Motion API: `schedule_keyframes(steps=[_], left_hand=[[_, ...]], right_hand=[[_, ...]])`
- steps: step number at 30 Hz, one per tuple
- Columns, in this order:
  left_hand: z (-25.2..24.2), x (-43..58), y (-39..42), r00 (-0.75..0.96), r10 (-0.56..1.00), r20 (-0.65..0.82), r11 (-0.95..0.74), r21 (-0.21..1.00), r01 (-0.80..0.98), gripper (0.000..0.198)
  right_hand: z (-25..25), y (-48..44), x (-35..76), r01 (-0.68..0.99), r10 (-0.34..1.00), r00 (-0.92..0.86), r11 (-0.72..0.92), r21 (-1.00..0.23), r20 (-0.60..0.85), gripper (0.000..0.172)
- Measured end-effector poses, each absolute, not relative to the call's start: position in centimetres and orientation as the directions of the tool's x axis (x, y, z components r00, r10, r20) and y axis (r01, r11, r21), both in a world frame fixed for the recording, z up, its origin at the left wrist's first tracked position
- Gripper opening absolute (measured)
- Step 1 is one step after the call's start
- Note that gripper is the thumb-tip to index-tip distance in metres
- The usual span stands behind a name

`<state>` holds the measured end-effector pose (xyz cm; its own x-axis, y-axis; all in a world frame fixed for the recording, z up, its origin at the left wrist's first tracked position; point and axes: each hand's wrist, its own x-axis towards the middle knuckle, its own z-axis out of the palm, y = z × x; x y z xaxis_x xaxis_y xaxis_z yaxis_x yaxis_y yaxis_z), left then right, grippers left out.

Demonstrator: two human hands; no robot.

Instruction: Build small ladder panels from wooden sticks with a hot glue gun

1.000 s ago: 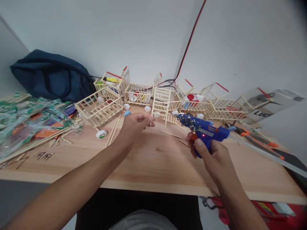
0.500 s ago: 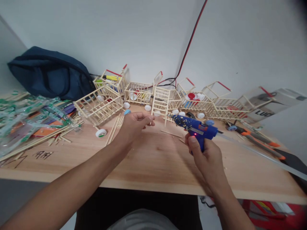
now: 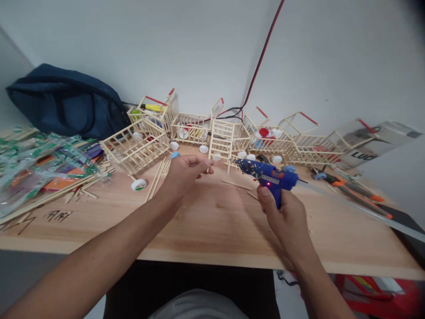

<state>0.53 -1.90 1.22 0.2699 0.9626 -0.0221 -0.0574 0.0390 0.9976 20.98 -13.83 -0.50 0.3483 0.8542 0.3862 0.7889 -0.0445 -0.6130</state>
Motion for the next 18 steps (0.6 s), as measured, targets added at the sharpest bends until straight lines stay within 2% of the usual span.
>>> schedule_keyframes(steps=[18], left_hand=[[1.28, 0.56, -1.95, 0.273, 0.962, -0.013, 0.029, 0.998, -0.056, 0.020]], right_hand=[[-0.16, -13.82, 20.74, 0.808, 0.847, 0.327, -0.020, -0.589, 0.419, 0.046]])
